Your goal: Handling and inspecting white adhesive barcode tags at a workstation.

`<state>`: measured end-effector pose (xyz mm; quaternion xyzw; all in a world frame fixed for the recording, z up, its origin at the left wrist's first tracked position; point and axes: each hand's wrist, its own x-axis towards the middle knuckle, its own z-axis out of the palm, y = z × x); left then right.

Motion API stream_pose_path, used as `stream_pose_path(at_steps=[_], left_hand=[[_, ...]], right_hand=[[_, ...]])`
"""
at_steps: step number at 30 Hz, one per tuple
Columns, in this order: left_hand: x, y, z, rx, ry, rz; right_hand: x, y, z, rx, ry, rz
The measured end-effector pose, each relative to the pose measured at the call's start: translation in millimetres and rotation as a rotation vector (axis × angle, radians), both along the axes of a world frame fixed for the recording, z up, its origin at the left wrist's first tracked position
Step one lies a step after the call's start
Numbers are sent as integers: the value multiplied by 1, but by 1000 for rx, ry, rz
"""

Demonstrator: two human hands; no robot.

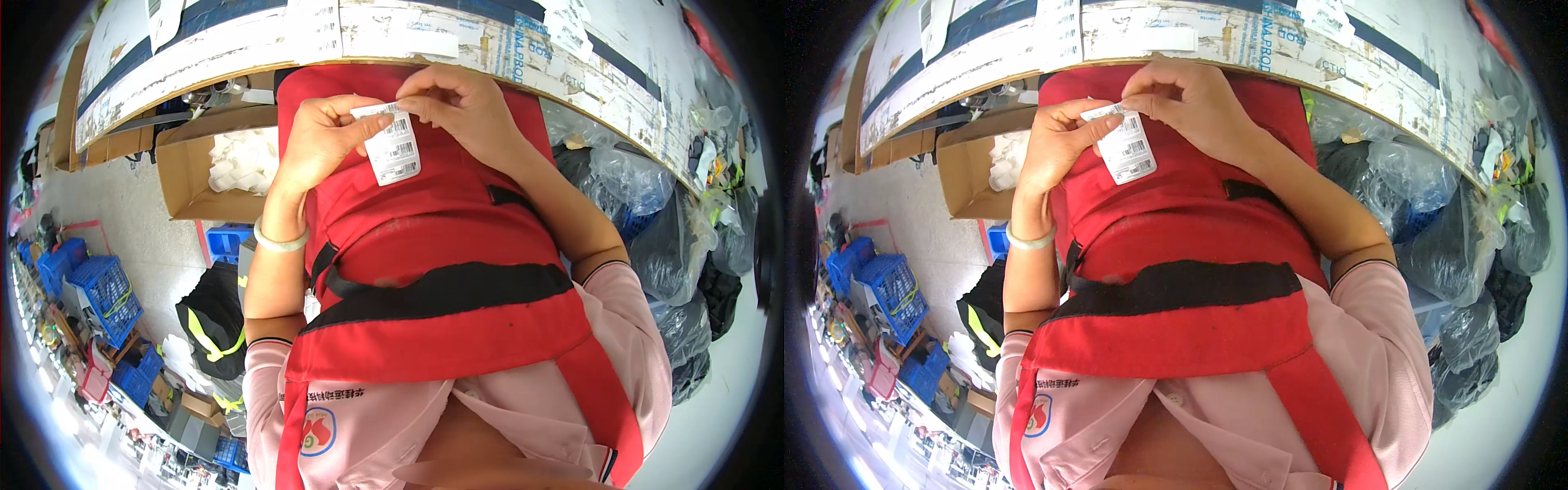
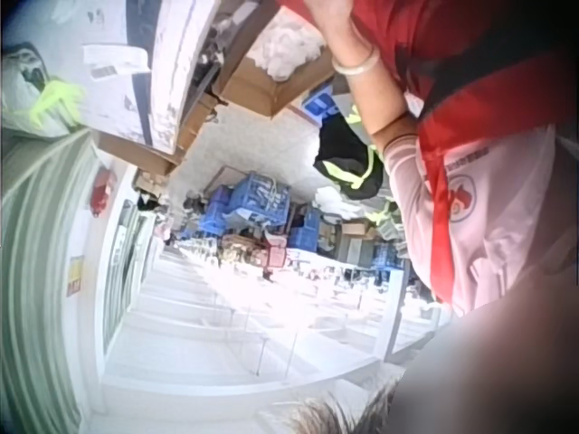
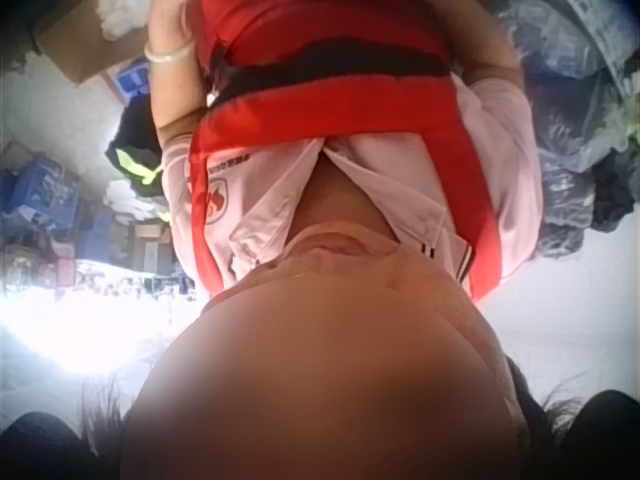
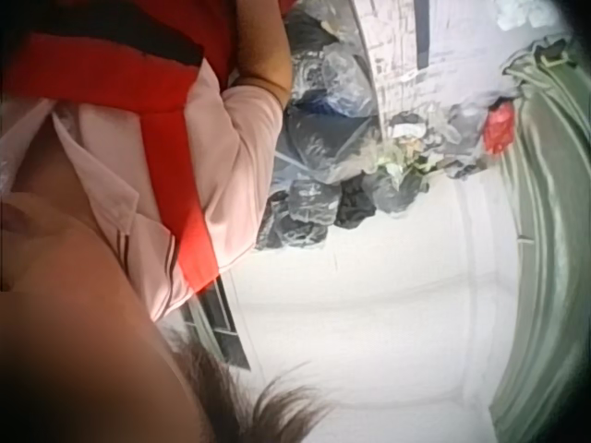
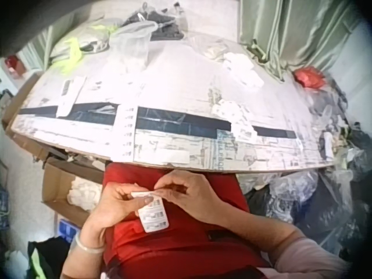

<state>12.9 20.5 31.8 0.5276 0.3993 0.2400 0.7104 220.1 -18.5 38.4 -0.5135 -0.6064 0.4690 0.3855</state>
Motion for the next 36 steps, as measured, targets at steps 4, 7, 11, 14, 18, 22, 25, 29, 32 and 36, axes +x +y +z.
stream_pose_path(at_steps=[4,7,11,14,18,22,25,29,32,36], left_hand=[[1,3,-3,-54,53,-45],[0,4,-11,-32,123,-100],[4,3,-20,-80,-56,69],[2,6,-24,-69,-47,111],[0,9,-26,-65,2,67],[1,7,-27,-59,-1,79],[0,7,-28,-69,-5,79],[2,8,-29,-73,-5,88],[5,6,-27,-80,-18,126],[7,5,-26,-91,-17,158]], right_hand=[[2,2,-2,175,-113,10],[4,3,-2,130,-116,-1],[24,23,-8,-66,-14,-137],[47,43,-11,-168,36,-158],[56,52,-4,-220,-38,-185],[49,58,5,-306,29,-218],[45,59,8,-360,100,-219],[46,60,1,-341,92,-217],[47,61,-4,-319,74,-214],[48,63,-6,-354,79,-236]])
